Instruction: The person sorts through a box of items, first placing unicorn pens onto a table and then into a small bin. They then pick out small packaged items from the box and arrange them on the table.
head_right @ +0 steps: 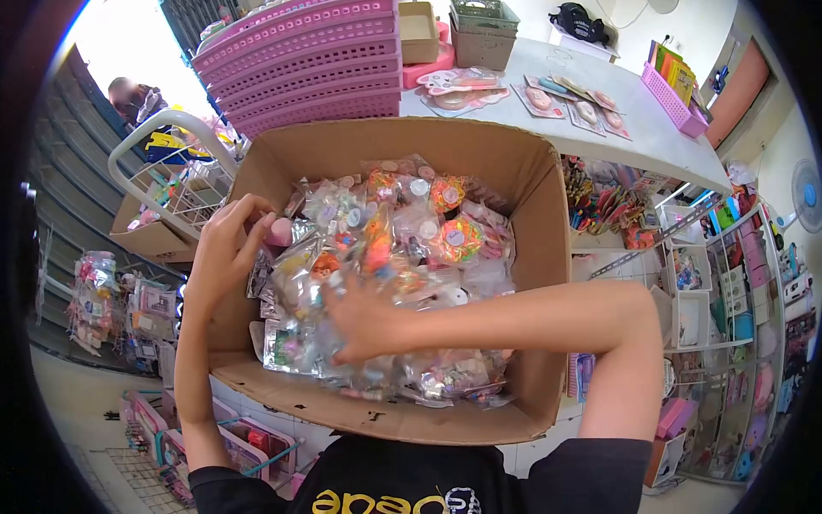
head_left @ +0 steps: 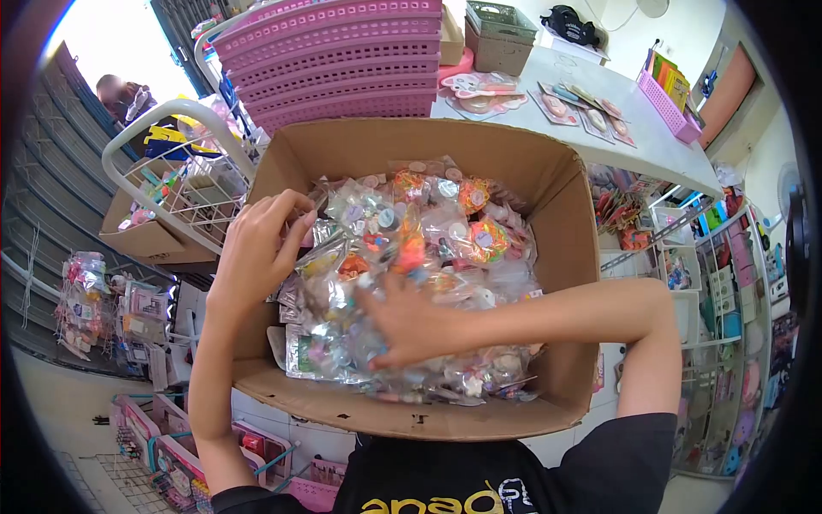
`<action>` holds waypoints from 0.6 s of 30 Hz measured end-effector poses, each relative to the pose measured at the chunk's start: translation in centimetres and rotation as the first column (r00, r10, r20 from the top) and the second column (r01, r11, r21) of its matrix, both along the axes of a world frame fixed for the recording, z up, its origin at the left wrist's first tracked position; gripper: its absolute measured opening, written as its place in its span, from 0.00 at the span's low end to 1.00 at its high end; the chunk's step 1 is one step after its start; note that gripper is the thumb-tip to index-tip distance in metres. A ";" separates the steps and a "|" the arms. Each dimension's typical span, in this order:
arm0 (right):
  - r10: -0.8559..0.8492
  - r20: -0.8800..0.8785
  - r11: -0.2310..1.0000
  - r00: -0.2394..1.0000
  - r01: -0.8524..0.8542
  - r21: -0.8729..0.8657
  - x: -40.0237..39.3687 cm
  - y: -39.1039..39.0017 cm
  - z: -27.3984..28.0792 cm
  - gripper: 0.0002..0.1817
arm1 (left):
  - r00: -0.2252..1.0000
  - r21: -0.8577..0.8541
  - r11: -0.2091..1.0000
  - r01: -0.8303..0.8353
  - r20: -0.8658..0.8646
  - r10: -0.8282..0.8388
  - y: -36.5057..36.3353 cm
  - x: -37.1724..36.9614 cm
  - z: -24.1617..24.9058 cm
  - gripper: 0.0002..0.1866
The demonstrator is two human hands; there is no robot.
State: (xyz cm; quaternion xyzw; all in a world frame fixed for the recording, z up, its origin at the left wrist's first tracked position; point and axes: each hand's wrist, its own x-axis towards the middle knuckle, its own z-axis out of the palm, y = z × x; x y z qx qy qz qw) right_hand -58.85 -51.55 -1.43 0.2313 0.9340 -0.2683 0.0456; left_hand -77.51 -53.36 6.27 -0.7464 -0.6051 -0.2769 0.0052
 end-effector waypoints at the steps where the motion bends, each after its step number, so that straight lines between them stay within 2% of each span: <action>1: -0.006 -0.006 1.000 1.000 0.006 -0.004 -0.9 -0.9 0.0 0.50 | 1.000 -0.004 1.000 -0.005 0.008 0.005 0.0 0.1 0.0 0.05; 3: 0.125 -0.114 0.992 0.986 -0.128 -0.021 -2.0 -2.4 0.3 0.48 | 1.000 -0.008 1.000 -0.003 0.010 0.003 0.1 0.1 0.0 0.05; 4: 0.120 -0.118 0.992 0.986 -0.123 -0.023 -1.7 -2.7 0.4 0.48 | 1.000 -0.017 1.000 0.002 0.004 -0.002 0.1 0.0 -0.3 0.05; 6: 0.252 -0.217 0.967 0.943 -0.252 0.028 -1.4 -3.1 0.9 0.46 | 1.000 -0.033 0.999 0.006 -0.002 -0.006 -0.1 -0.1 -0.6 0.06; 7: 0.273 -0.213 0.961 0.938 -0.277 0.014 -0.6 -2.5 2.3 0.38 | 1.000 -0.076 0.997 0.017 -0.018 -0.018 -0.2 -0.2 -0.6 0.06; 8: 0.275 -0.213 0.960 0.938 -0.278 0.014 -0.2 -1.3 2.9 0.38 | 0.999 -0.117 0.993 0.025 -0.032 -0.029 -0.2 -0.2 -0.6 0.07; 10: 0.321 -0.167 0.920 0.932 -0.349 -0.180 0.6 2.1 4.2 0.28 | 0.996 -0.151 0.987 0.059 -0.059 -0.068 0.2 -0.2 -0.7 0.07; 12: 0.190 -0.030 0.948 0.981 -0.192 -0.253 1.8 6.9 6.0 0.21 | 0.989 -0.181 0.978 0.104 -0.082 -0.121 1.2 0.4 -0.5 0.08; 13: 0.133 -0.060 0.991 0.989 -0.132 0.008 3.3 9.0 6.5 0.18 | 0.961 -0.199 0.969 0.145 -0.205 -0.186 1.8 1.1 -0.4 0.08; 14: 0.033 0.050 0.999 0.998 -0.032 -0.021 4.2 11.3 7.3 0.16 | 0.913 -0.220 0.958 0.183 -0.322 -0.248 2.5 1.7 -0.3 0.09; 15: -0.049 0.137 0.993 0.989 0.034 0.112 5.0 12.5 8.1 0.15 | 0.876 -0.286 0.934 0.216 -0.365 -0.315 3.5 2.2 -0.8 0.12; 16: -0.140 0.212 0.965 0.967 0.086 0.248 5.6 13.4 8.8 0.15 | 0.875 -0.283 0.932 0.227 -0.362 -0.323 4.9 2.9 -1.4 0.12; 17: -0.150 0.214 0.963 0.965 0.094 0.251 5.8 14.6 8.2 0.15 | 0.800 -0.225 0.902 0.367 -0.418 -0.430 6.3 3.7 -2.1 0.16; 18: -0.243 0.303 0.944 0.922 0.154 0.292 5.9 16.0 6.6 0.15 | 0.708 -0.175 0.847 0.502 -0.480 -0.518 7.7 4.6 -3.0 0.19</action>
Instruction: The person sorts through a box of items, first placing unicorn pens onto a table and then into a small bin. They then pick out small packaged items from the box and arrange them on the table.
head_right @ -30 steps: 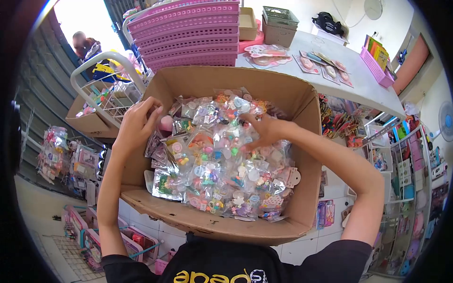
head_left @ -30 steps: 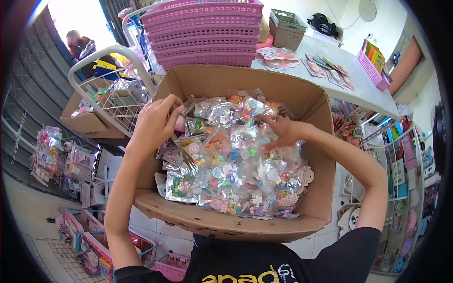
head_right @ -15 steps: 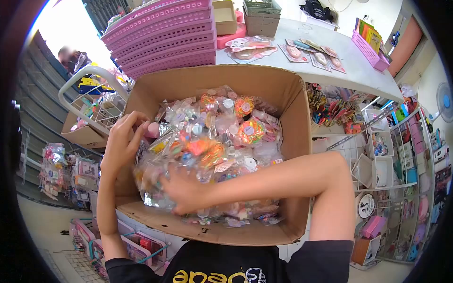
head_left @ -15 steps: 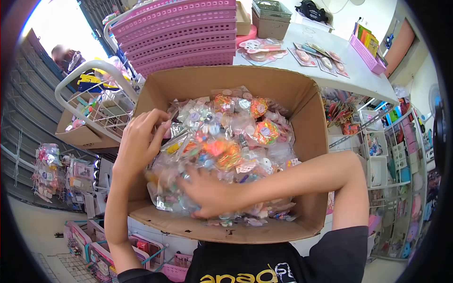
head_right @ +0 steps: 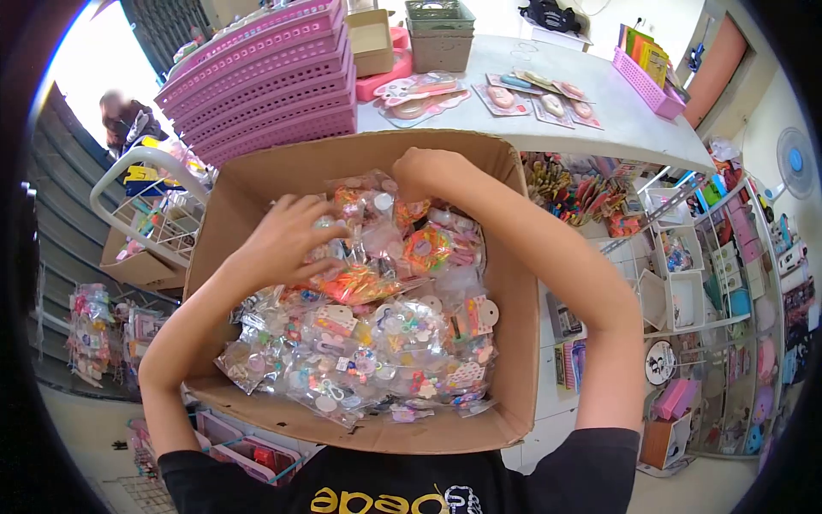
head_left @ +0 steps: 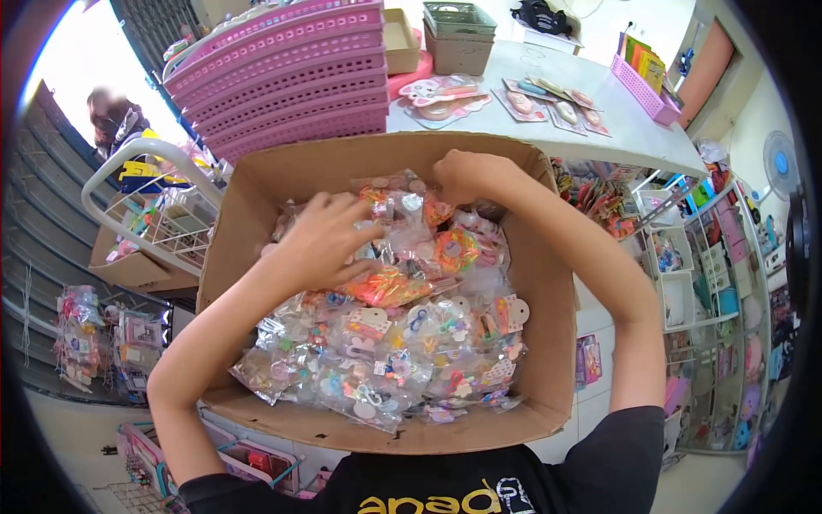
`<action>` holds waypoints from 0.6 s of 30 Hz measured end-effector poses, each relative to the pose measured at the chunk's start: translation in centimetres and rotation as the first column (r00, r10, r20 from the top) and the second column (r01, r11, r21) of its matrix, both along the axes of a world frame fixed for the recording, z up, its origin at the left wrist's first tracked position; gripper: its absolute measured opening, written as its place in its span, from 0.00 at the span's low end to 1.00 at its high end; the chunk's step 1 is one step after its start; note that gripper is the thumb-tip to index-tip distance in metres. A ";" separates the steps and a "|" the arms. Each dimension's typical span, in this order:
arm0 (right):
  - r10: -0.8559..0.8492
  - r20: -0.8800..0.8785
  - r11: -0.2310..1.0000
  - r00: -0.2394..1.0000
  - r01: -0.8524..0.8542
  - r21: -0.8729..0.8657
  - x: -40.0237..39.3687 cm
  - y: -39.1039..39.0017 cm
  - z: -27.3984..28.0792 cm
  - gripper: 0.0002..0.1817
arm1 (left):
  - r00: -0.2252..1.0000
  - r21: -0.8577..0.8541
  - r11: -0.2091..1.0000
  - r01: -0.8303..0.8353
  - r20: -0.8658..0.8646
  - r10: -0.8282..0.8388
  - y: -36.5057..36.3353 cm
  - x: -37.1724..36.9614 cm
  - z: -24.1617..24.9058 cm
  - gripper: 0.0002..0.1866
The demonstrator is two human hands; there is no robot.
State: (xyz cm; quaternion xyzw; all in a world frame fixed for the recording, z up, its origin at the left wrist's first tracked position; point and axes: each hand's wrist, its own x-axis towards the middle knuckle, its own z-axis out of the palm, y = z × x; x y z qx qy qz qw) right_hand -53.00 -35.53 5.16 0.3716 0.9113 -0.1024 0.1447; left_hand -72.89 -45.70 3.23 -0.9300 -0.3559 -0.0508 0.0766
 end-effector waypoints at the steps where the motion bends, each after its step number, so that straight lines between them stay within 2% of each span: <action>1: -0.092 0.096 0.995 0.991 0.089 0.033 0.1 0.8 -1.0 0.15 | 1.000 0.003 1.000 0.008 0.000 -0.008 1.3 1.0 -1.4 0.19; 3: -0.119 0.103 0.993 0.988 0.118 0.014 -0.1 0.6 -1.3 0.16 | 0.980 0.016 0.981 0.192 0.045 -0.192 3.8 2.7 -4.1 0.27; 4: -0.135 0.115 0.991 0.984 0.137 -0.009 -0.3 0.4 -1.6 0.17 | 0.979 0.022 0.980 0.197 0.047 -0.198 4.2 3.0 -4.8 0.27; 6: -0.172 0.067 0.984 0.983 0.169 0.055 0.0 0.0 -3.3 0.16 | 0.994 0.002 0.996 0.085 -0.071 -0.085 4.2 3.9 -5.9 0.33; 8: -0.091 -0.048 0.965 0.995 0.100 0.241 0.3 -0.1 -4.9 0.14 | 0.992 -0.062 0.997 0.047 -0.110 -0.054 4.1 3.2 -5.5 0.33; 10: -0.050 -0.077 0.965 0.996 0.068 0.253 0.7 -0.3 -4.6 0.13 | 0.974 -0.269 0.963 -0.029 -0.222 -0.033 3.1 2.2 -5.1 0.30; 13: 0.039 -0.036 0.971 0.999 -0.029 0.237 0.6 0.3 -4.7 0.13 | 0.950 -0.364 0.925 -0.104 -0.312 -0.016 0.5 0.8 -3.9 0.26; 16: 0.108 0.048 0.969 0.993 -0.116 0.219 -0.1 0.4 -5.5 0.12 | 0.942 -0.350 0.925 -0.147 -0.336 0.023 -1.7 0.0 -2.6 0.24; 18: 0.226 -0.002 0.918 0.974 -0.212 0.336 0.0 0.2 -6.0 0.15 | 0.946 -0.372 0.914 -0.160 -0.324 0.034 -3.4 -0.4 -2.1 0.22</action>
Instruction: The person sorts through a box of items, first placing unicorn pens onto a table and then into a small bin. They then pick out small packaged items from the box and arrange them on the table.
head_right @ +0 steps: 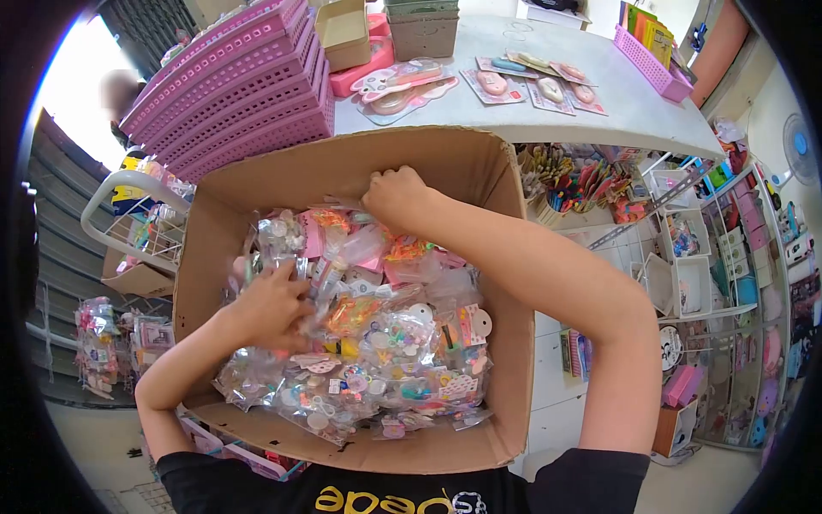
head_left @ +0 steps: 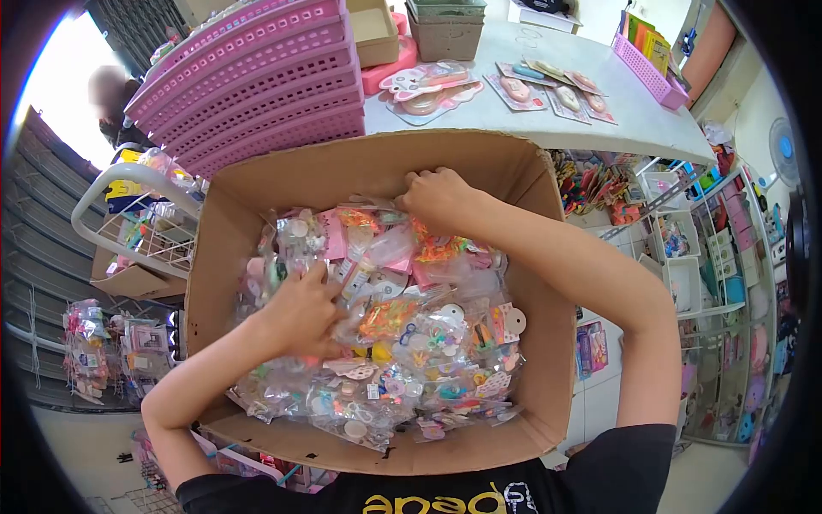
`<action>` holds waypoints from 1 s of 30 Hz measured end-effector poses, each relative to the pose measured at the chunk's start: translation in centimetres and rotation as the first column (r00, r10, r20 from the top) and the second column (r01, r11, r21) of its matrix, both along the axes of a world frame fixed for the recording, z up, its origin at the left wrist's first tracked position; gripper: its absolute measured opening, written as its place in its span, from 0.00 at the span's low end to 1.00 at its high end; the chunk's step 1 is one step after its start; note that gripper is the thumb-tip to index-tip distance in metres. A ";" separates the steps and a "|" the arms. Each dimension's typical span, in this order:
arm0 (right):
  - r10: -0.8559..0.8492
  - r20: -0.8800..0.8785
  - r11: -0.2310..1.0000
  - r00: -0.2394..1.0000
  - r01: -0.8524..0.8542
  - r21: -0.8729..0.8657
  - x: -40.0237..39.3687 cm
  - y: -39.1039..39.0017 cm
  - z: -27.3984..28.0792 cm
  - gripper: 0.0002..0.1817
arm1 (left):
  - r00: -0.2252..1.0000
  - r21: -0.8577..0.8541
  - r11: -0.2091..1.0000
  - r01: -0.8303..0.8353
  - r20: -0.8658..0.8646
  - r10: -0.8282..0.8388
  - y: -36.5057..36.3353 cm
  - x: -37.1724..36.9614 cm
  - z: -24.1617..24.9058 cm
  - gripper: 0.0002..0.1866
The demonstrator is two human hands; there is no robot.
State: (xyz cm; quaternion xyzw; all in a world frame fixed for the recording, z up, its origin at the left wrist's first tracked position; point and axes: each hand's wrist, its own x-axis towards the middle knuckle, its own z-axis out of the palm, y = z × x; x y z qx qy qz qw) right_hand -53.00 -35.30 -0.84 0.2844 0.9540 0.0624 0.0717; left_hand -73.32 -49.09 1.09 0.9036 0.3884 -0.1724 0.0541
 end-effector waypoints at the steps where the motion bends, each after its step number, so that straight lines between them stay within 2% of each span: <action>1: 0.006 0.000 1.000 1.000 -0.006 -0.005 0.0 -0.1 0.0 0.15 | 1.000 -0.009 1.000 0.007 0.008 -0.007 -0.9 -0.1 0.1 0.21; 4: 0.044 -0.002 0.999 0.999 -0.044 0.017 0.0 -0.5 0.1 0.16 | 0.999 0.001 1.000 0.005 0.040 -0.005 -2.8 -0.3 0.2 0.19; 6: 0.209 -0.232 0.965 0.950 -0.162 0.204 -0.2 -0.9 0.1 0.17 | 0.997 -0.022 0.999 0.029 0.079 -0.027 -3.3 -0.3 0.2 0.19; 7: 0.218 -0.226 0.964 0.949 -0.173 0.203 -0.4 -1.1 0.3 0.17 | 0.996 -0.022 1.000 0.019 0.085 -0.017 -3.3 -0.3 0.1 0.19; 9: 0.346 -0.317 0.936 0.883 -0.347 0.054 -1.0 -1.5 0.5 0.19 | 0.998 -0.064 0.997 0.044 0.058 -0.041 -2.9 -0.3 0.3 0.19; 10: 0.351 -0.317 0.934 0.881 -0.353 0.052 -1.2 -1.8 0.3 0.19 | 0.998 -0.065 0.997 0.039 0.058 -0.035 -2.4 -0.3 0.7 0.19; 12: 0.335 -0.239 0.921 0.912 -0.370 -0.120 -1.6 -2.3 -0.5 0.19 | 0.985 -0.255 0.965 -0.065 0.137 0.102 -1.2 -0.2 2.0 0.20; 13: 0.336 -0.238 0.921 0.911 -0.370 -0.119 -1.6 -2.6 -1.1 0.19 | 0.974 -0.309 0.942 -0.134 0.137 0.183 -0.6 -0.2 2.0 0.23; 14: 0.315 -0.179 0.941 0.932 -0.332 -0.072 -1.6 -2.8 -1.9 0.20 | 0.974 -0.304 0.944 -0.131 0.139 0.180 -0.5 -0.3 1.5 0.23; 16: 0.281 -0.115 0.958 0.953 -0.285 -0.016 -1.5 -2.8 -3.1 0.21 | 0.915 0.011 0.972 -0.236 0.340 0.219 -0.8 -0.3 0.5 0.29; 17: 0.300 -0.132 0.954 0.945 -0.301 0.020 -1.7 -2.7 -3.7 0.21 | 0.915 0.017 0.974 -0.228 0.345 0.208 -0.8 -0.1 0.5 0.29; 19: 0.310 -0.144 0.950 0.940 -0.304 0.063 -2.0 -2.8 -2.9 0.21 | 0.932 0.215 0.958 -0.189 0.347 0.106 -0.8 0.3 0.4 0.37; 21: 0.231 -0.017 0.962 0.973 -0.231 -0.147 -2.2 -3.0 -1.5 0.22 | 0.932 0.241 0.961 -0.138 0.359 0.044 -0.7 0.5 -0.1 0.38; 22: 0.223 -0.011 0.965 0.975 -0.222 -0.140 -2.3 -3.2 -0.5 0.22 | 0.931 0.260 0.961 -0.096 0.364 -0.006 -0.7 0.6 -0.4 0.40; 23: 0.163 0.035 0.956 0.986 -0.150 -0.252 -2.4 -3.2 0.8 0.23 | 0.930 0.267 0.960 -0.087 0.367 -0.018 -0.7 0.5 -0.7 0.40; 24: 0.108 0.087 0.932 0.990 -0.070 -0.357 -2.3 -3.1 2.0 0.23 | 0.938 0.207 0.977 -0.055 0.346 -0.020 -0.7 0.5 -1.0 0.41; 25: 0.098 0.093 0.936 0.991 -0.060 -0.348 -1.7 -3.2 3.3 0.23 | 0.946 0.147 0.989 -0.026 0.325 -0.024 -0.6 0.6 -1.2 0.42; 27: 0.064 -0.217 0.923 0.974 -0.141 -0.358 -0.1 -3.0 5.5 0.24 | 0.935 0.142 0.990 0.010 0.349 -0.060 -0.6 0.8 -1.4 0.42; 28: 0.068 -0.211 0.927 0.975 -0.140 -0.349 0.6 -2.7 5.9 0.24 | 0.928 0.126 0.991 0.035 0.364 -0.080 -0.6 1.0 -1.5 0.42; 30: 0.061 -0.349 0.912 0.935 -0.194 -0.361 2.0 -2.1 6.7 0.23 | 0.922 0.137 0.990 0.043 0.376 -0.092 -0.6 1.2 -1.6 0.40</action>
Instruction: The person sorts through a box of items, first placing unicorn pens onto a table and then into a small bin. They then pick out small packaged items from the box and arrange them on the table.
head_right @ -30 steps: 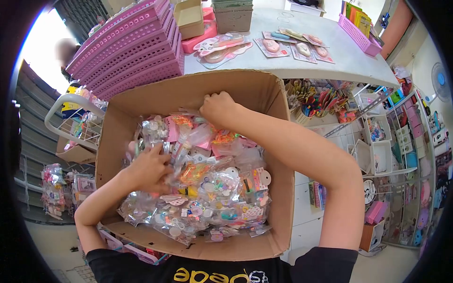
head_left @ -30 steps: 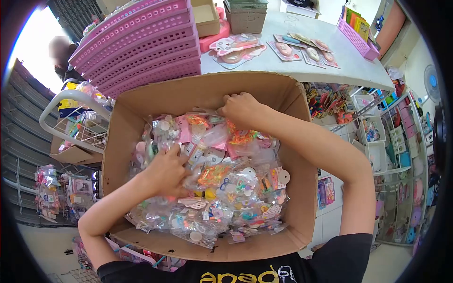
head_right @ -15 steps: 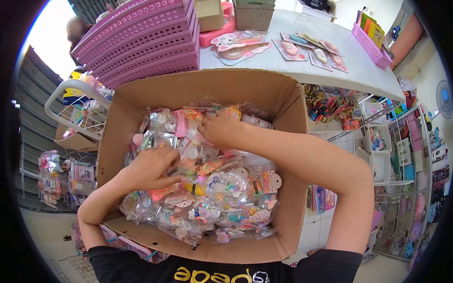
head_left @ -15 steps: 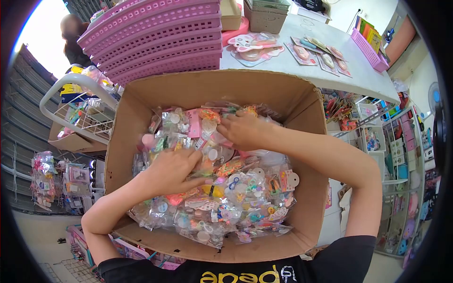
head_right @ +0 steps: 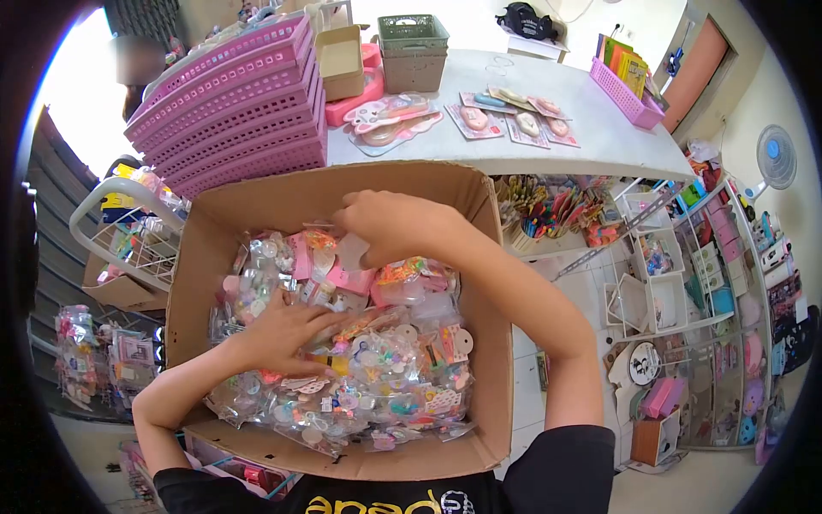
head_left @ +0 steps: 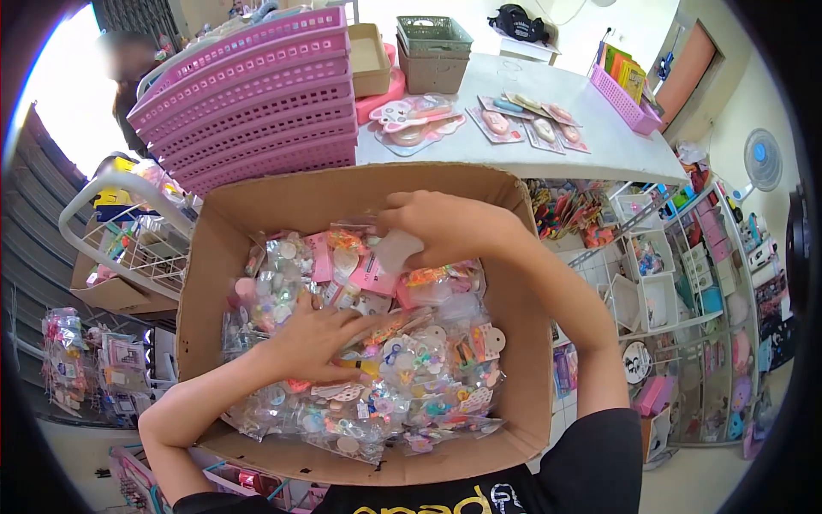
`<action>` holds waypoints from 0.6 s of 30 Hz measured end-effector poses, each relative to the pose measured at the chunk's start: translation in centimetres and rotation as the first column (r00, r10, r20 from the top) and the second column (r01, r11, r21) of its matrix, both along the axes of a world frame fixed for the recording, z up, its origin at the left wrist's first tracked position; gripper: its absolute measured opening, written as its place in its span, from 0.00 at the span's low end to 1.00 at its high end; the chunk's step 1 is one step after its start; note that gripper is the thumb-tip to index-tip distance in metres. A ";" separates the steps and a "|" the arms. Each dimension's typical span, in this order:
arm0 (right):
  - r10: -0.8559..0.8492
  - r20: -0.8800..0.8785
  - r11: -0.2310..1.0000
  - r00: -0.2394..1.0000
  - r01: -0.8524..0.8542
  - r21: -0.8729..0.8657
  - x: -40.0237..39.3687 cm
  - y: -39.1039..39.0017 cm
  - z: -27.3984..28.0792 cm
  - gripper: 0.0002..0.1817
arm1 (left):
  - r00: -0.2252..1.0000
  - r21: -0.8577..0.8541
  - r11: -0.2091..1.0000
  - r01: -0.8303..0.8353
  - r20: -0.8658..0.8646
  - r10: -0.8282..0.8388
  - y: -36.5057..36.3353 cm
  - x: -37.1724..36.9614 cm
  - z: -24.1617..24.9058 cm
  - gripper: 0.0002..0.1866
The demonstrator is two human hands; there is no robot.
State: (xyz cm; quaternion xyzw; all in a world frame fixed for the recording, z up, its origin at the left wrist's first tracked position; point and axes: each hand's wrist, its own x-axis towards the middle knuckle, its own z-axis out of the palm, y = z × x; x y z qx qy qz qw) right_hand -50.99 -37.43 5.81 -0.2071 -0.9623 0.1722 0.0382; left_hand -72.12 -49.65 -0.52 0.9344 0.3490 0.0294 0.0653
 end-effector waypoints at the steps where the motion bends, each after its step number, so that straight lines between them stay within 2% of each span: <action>1: -0.039 -0.010 0.999 0.999 0.040 0.026 0.5 0.2 0.5 0.25 | 0.998 -0.064 0.998 0.009 -0.055 -0.012 0.0 0.3 0.1 0.39; 2: -0.035 -0.012 0.999 0.999 0.035 0.033 1.3 0.7 1.0 0.25 | 0.994 -0.129 0.991 0.013 -0.109 -0.027 -0.1 0.4 0.2 0.38; 4: -0.015 -0.274 1.000 0.962 0.007 -0.031 3.1 2.1 2.4 0.25 | 0.996 -0.109 0.994 0.024 -0.080 -0.033 -0.1 0.4 -0.1 0.36; 6: -0.184 -0.396 0.980 0.900 0.135 -0.147 5.1 3.3 3.5 0.25 | 0.989 -0.124 0.992 0.032 -0.139 -0.049 -0.3 0.4 -0.1 0.33; 8: -0.338 -0.480 0.936 0.810 0.344 -0.079 6.6 4.5 3.8 0.24 | 0.984 -0.152 0.988 0.031 -0.171 -0.057 -0.5 0.5 0.2 0.31; 10: -0.524 -0.562 0.822 0.640 0.552 -0.138 8.3 6.5 2.5 0.23 | 0.978 -0.191 0.981 0.030 -0.197 -0.068 -0.7 0.5 0.5 0.29; 11: -0.565 -0.585 0.811 0.582 0.523 -0.264 9.0 7.1 2.0 0.22 | 0.967 -0.268 0.963 0.026 -0.236 -0.092 -0.7 0.5 0.6 0.27; 12: -0.563 -0.622 0.806 0.545 0.531 -0.264 9.3 7.5 1.4 0.23 | 0.954 -0.344 0.939 0.019 -0.275 -0.120 -0.8 0.4 0.7 0.26; 13: -0.571 -0.615 0.798 0.544 0.543 -0.261 9.6 7.7 0.9 0.23 | 0.954 -0.353 0.936 0.014 -0.274 -0.118 -1.2 0.4 0.9 0.26; 15: -0.584 -0.602 0.789 0.544 0.554 -0.265 9.9 7.7 0.2 0.23 | 0.903 -0.386 0.922 0.012 -0.392 -0.176 -1.9 0.5 1.4 0.22; 18: -0.580 -0.626 0.788 0.521 0.553 -0.271 9.7 6.3 0.3 0.22 | 0.880 -0.422 0.906 -0.024 -0.439 -0.181 -2.0 0.2 2.3 0.21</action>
